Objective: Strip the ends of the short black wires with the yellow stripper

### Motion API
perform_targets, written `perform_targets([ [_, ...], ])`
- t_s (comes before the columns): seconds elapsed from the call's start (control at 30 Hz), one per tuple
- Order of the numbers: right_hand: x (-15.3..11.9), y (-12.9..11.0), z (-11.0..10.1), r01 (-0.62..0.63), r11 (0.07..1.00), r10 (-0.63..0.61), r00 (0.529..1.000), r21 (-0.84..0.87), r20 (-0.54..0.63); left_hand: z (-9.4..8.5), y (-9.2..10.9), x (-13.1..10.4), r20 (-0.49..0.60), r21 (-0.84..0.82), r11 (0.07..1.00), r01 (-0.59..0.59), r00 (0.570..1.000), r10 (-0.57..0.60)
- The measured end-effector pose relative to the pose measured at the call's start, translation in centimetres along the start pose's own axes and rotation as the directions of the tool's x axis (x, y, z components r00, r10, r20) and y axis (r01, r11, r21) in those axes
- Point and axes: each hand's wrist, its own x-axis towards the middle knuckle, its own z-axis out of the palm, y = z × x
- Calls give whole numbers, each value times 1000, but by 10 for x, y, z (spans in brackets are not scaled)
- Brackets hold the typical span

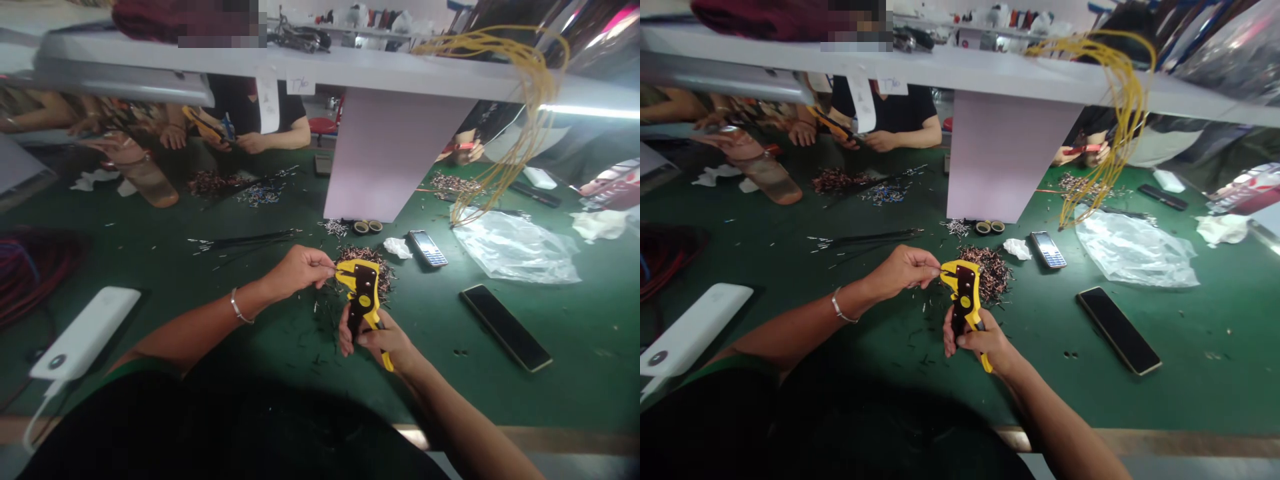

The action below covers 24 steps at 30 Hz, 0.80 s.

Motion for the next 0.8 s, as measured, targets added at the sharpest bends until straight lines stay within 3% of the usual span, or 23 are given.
perform_targets([
  [0.43,-2,4,1,8,1000,-8,1000,26,-11,0,-3,2,30,10,999,-45,999,44],
  [0.8,-5,11,4,29,999,-26,995,23,-92,-3,-4,2,85,32,996,-87,993,84],
])
